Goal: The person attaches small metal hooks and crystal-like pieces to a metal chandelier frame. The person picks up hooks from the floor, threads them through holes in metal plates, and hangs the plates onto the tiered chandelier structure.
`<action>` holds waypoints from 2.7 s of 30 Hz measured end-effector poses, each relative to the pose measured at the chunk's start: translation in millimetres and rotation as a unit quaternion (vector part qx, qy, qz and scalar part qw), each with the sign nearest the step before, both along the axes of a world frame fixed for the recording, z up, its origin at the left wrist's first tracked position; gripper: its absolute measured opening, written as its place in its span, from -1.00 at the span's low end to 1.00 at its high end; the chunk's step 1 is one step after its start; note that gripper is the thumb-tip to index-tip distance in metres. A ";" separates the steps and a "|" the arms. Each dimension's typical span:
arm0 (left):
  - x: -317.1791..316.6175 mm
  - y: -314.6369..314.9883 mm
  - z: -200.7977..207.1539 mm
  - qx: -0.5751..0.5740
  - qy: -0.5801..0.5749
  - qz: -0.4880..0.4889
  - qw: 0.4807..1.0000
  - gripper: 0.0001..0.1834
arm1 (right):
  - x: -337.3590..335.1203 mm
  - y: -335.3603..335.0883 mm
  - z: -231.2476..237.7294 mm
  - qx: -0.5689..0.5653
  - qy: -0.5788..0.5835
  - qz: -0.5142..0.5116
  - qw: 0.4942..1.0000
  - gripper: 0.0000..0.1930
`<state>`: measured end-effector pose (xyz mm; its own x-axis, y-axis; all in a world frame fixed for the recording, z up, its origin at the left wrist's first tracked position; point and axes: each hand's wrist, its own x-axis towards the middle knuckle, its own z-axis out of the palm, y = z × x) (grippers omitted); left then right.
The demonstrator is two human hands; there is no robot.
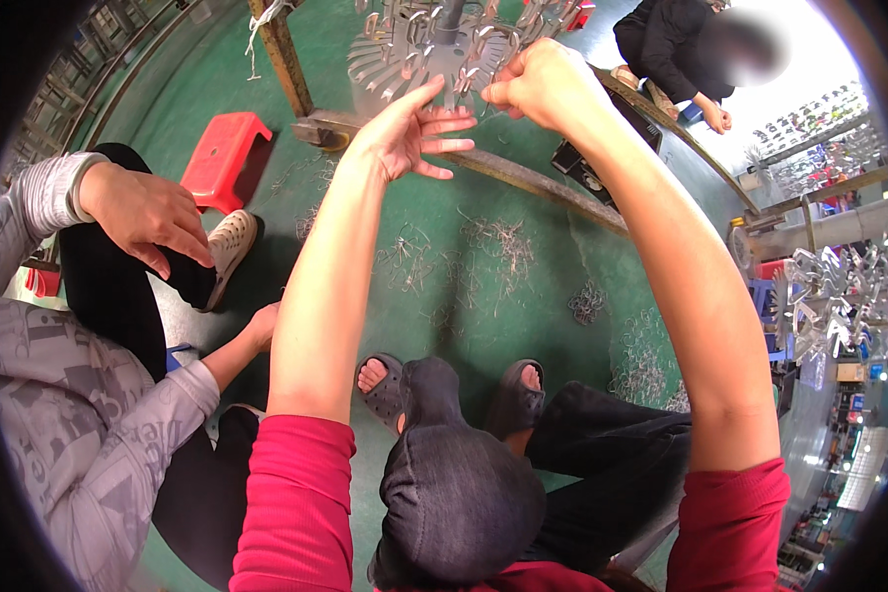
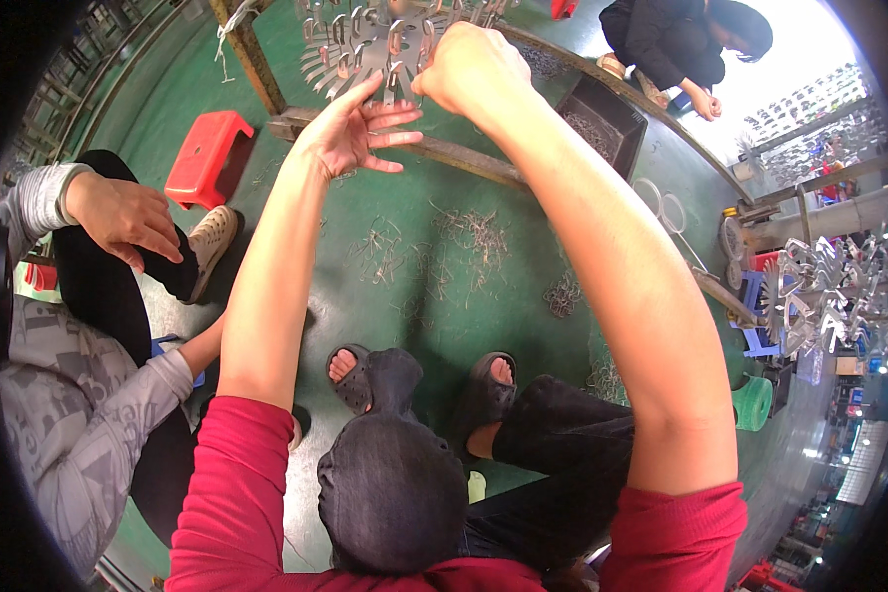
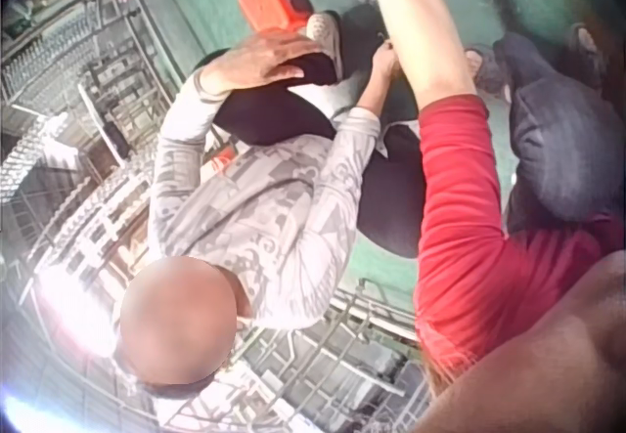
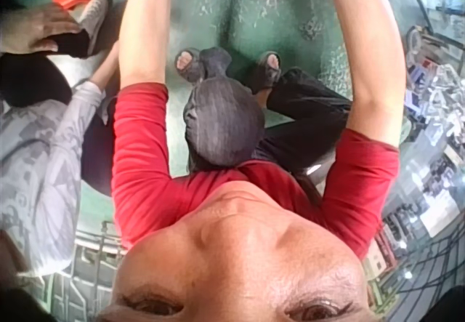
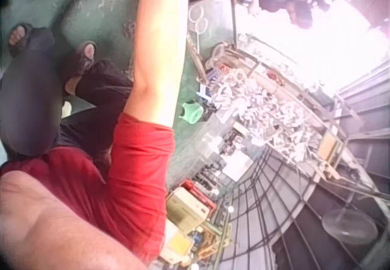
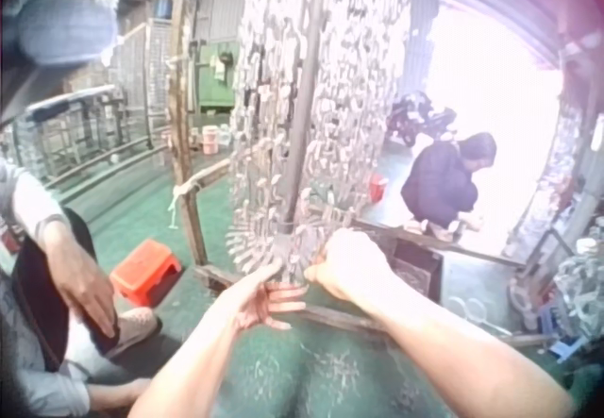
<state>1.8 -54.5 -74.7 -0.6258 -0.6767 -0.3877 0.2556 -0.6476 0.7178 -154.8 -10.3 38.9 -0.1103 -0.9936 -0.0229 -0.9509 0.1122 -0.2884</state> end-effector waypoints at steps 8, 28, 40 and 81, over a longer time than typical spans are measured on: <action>-4.8 -7.8 4.0 -0.022 -0.010 0.045 0.999 -0.66 | 2.4 -5.0 -3.1 -0.001 0.020 -0.011 1.000 -0.66; -31.8 20.0 13.0 0.044 -0.009 0.172 0.984 -0.77 | 6.5 18.9 -7.5 -0.040 0.020 -0.015 0.999 -0.73; -34.4 26.9 19.2 0.053 -0.019 0.174 0.983 -0.83 | 9.1 24.9 -9.4 -0.041 0.004 -0.024 0.999 -0.72; -31.9 38.7 4.2 0.015 0.014 0.077 0.997 -0.51 | -9.5 66.3 5.1 -0.071 -0.079 -0.073 0.992 -0.79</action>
<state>-30.1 -15.7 -70.5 -0.5264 -0.7540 -0.3929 0.3741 -0.6203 0.6894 -164.3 56.0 44.1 -0.2601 -0.9616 0.0882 -0.8686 0.1931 -0.4562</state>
